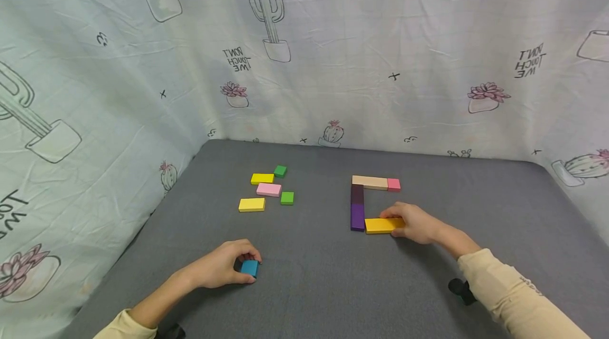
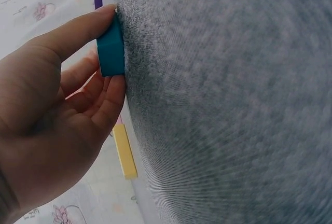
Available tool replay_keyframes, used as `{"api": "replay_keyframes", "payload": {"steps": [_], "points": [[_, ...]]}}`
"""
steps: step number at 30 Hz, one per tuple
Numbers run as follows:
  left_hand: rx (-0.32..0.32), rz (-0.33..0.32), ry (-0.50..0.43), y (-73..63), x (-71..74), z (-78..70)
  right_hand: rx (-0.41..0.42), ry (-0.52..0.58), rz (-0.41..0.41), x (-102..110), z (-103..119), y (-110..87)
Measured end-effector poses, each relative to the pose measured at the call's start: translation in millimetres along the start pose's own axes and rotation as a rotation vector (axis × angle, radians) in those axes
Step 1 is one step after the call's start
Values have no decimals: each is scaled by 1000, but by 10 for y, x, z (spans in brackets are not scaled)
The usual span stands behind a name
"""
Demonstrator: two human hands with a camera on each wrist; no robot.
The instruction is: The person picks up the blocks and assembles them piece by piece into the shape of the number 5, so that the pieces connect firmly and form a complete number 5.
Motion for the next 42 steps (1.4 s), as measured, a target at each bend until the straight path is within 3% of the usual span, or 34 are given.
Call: {"api": "replay_keyframes", "payload": {"steps": [11, 17, 26, 31, 42], "points": [[-9, 2, 1, -8, 6, 5, -43, 61, 51, 97, -1, 28], [-8, 5, 9, -4, 10, -6, -60, 96, 23, 200, -1, 132], [-7, 9, 12, -18, 0, -7, -110, 174, 11, 175, 77, 514], [-15, 4, 12, -28, 4, -6, -138, 270, 15, 146, 189, 763], [-7, 8, 12, -20, 1, -4, -92, 297, 19, 14, 446, 1213]]}}
Point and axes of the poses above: each hand's wrist, its own y-axis towards the middle knuckle, its own x-axis out of the back of the hand, z = x × y, the point moved 7 cm from there along y, towards the middle knuckle, and after that the axes turned 11 degrees about -y, right-handed, at the moved point
